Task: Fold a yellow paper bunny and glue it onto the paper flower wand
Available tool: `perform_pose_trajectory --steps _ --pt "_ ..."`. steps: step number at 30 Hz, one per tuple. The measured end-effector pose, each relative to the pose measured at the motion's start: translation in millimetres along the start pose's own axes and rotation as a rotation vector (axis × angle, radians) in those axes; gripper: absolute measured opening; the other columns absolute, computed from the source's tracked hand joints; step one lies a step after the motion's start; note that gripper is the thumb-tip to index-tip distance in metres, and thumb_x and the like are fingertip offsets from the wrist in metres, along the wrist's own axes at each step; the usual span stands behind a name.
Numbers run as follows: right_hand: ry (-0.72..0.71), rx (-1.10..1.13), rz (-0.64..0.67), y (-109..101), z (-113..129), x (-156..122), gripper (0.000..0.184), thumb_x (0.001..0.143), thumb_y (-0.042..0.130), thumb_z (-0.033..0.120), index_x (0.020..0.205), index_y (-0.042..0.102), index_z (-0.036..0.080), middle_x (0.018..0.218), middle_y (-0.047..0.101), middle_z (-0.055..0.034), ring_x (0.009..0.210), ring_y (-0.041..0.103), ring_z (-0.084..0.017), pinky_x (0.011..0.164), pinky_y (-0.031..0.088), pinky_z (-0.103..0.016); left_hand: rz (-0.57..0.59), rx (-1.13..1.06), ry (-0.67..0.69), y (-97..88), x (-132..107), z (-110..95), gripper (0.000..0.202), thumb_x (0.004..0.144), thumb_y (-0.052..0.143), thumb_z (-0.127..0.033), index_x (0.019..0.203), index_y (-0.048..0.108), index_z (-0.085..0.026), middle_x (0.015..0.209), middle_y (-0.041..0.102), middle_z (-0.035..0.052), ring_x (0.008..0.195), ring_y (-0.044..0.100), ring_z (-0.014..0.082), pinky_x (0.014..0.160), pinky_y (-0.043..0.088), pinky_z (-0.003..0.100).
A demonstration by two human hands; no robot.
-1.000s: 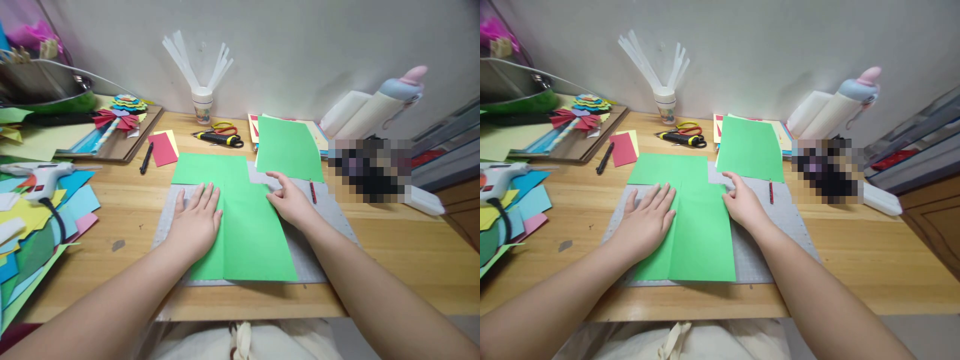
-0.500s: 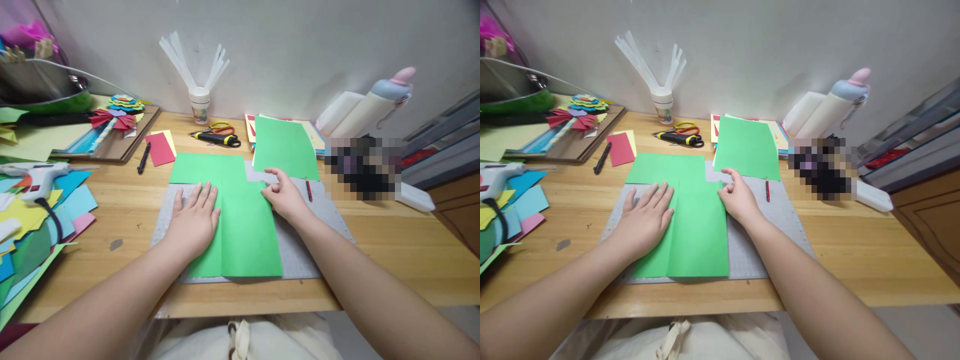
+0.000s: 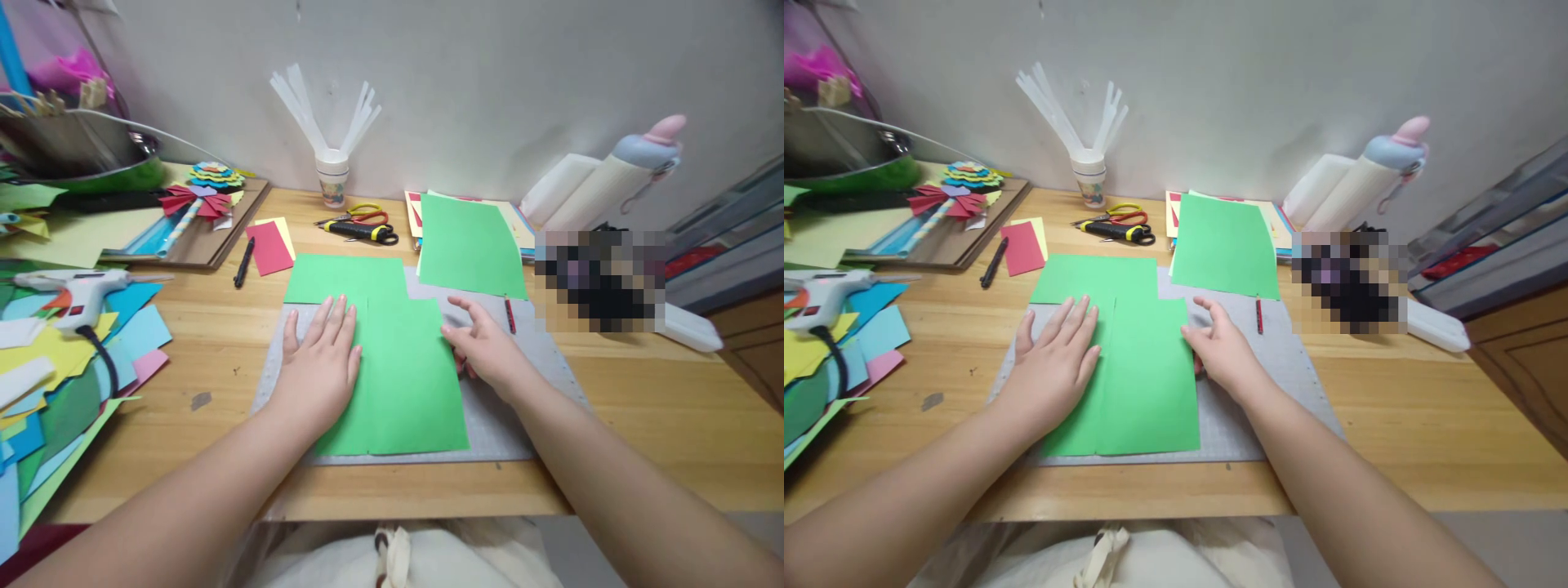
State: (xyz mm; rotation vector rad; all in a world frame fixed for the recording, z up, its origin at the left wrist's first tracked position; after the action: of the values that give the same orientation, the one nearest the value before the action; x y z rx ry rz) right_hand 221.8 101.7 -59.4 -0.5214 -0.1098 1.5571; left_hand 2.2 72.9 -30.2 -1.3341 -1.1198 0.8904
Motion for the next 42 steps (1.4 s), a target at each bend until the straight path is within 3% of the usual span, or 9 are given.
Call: perform_pose_trajectory --steps 4,8,16,22,29,35,42 --pt "-0.024 -0.018 -0.008 2 -3 -18 0.071 0.084 0.058 0.032 0.148 0.030 0.023 0.054 0.051 0.0086 0.042 0.045 -0.013 0.042 0.033 -0.022 0.050 -0.016 0.045 -1.2 -17 -7 0.049 0.100 0.028 -0.029 0.143 0.048 -0.020 0.156 0.037 0.0030 0.146 0.030 0.0253 0.120 0.003 0.058" --pt "-0.097 -0.105 -0.043 3 3 -24 0.071 0.084 0.057 0.029 0.149 0.031 0.022 0.053 0.040 0.0112 0.044 0.042 -0.012 0.047 0.032 -0.022 0.081 -0.028 0.047 7.5 -28 -11 0.050 0.100 0.028 -0.032 0.147 0.041 -0.021 0.155 0.037 0.0017 0.145 0.033 0.0253 0.120 0.006 0.059" --pt "-0.149 -0.232 -0.044 4 7 -28 0.073 0.083 0.054 0.022 0.152 0.028 0.025 0.057 0.042 0.0096 0.049 0.045 -0.013 0.052 0.033 -0.023 0.099 -0.035 0.031 13.2 -29 -10 0.052 0.100 0.025 -0.032 0.150 0.037 -0.020 0.158 0.031 0.0029 0.146 0.030 0.0238 0.120 0.004 0.055" --pt "-0.127 -0.208 -0.066 0 2 -33 0.071 0.085 0.054 0.026 0.151 0.027 0.026 0.057 0.043 0.0096 0.049 0.045 -0.013 0.053 0.035 -0.024 0.104 -0.040 0.026 13.9 -31 -9 0.052 0.100 0.025 -0.032 0.150 0.035 -0.022 0.158 0.029 0.0017 0.147 0.029 0.0228 0.120 0.003 0.054" --pt "0.006 -0.015 -0.032 0 -19 -55 0.073 0.090 0.052 0.040 0.152 0.018 0.022 0.056 0.052 0.0079 0.050 0.053 -0.017 0.055 0.043 -0.029 0.072 -0.043 -0.005 8.4 -35 -6 0.052 0.101 0.025 -0.034 0.148 0.039 -0.019 0.157 0.030 0.0031 0.147 0.028 0.0239 0.119 0.000 0.056" --pt "-0.035 -0.103 -0.069 4 -25 -87 0.066 0.092 0.050 0.035 0.151 0.023 0.026 0.059 0.039 0.0090 0.053 0.042 -0.015 0.053 0.036 -0.026 0.037 -0.059 0.019 7.4 -57 -11 0.051 0.100 0.024 -0.033 0.147 0.041 -0.023 0.155 0.035 -0.0012 0.144 0.034 0.0211 0.120 -0.009 0.048" --pt "-0.080 -0.201 -0.050 11 -22 -97 0.058 0.093 0.046 0.029 0.148 0.029 0.026 0.063 0.037 0.0076 0.056 0.043 -0.015 0.058 0.038 -0.026 -0.015 -0.026 0.028 7.9 -58 -13 0.051 0.099 0.025 -0.032 0.146 0.044 -0.020 0.157 0.033 0.0039 0.144 0.035 0.0232 0.120 -0.006 0.049"
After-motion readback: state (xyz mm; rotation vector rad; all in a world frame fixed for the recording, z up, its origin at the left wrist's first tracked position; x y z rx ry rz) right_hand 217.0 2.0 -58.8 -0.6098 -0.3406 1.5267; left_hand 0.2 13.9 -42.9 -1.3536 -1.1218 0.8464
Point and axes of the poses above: each hand's wrist, its own x-axis towards the middle knuckle, its own y-axis out of the palm, z = x × y, the point moved 9 cm from there along x, towards the middle knuckle
